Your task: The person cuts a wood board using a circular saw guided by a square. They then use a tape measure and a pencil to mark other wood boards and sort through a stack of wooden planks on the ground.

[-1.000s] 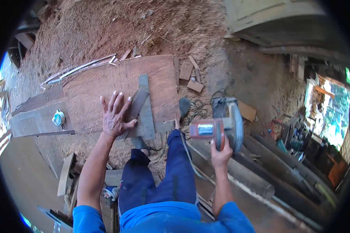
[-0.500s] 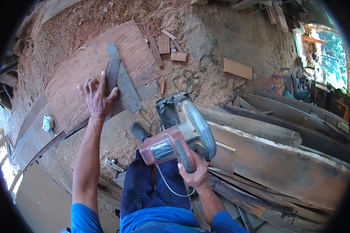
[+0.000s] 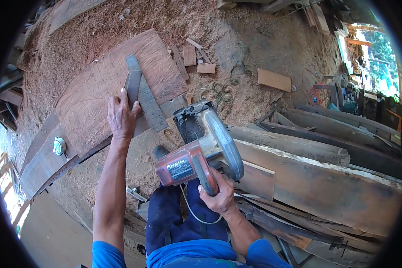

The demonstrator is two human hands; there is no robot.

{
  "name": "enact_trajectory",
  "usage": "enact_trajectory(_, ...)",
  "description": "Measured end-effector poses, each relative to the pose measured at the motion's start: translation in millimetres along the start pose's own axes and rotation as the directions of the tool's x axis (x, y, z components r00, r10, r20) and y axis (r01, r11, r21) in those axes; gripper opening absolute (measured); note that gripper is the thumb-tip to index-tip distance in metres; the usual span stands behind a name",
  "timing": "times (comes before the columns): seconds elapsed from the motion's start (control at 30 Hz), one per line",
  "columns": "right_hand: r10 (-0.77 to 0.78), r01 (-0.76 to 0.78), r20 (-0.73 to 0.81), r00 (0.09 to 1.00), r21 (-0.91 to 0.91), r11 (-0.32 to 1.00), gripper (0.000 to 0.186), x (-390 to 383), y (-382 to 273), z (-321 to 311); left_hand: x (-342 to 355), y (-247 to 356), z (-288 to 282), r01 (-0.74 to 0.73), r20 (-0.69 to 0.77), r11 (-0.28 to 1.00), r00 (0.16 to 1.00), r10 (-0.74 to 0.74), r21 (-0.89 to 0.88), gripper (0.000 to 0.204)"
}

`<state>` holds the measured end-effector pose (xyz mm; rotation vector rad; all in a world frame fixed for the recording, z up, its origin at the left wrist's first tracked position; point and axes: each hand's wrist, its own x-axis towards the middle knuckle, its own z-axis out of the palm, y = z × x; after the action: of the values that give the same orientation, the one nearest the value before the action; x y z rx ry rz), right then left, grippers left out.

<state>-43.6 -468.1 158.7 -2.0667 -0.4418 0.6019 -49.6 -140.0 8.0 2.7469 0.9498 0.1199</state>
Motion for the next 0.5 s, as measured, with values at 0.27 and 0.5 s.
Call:
enact_trajectory(0.27, 0.013, -0.016, 0.059, 0.998, 0.05, 0.999, 0.06, 19.5, -4.2, 8.1, 3.9, 0.7, -6.8, 0.037, 0.074, 0.999, 0.997, -0.034, -0.037, 0.066)
enact_trajectory(0.5, -0.023, 0.019, 0.089, 0.996, 0.044, 0.999, 0.062, 26.9, -4.8, 10.6, 5.6, 5.6, -11.8, 0.076, 0.096, 0.997, 0.992, -0.075, -0.005, 0.066)
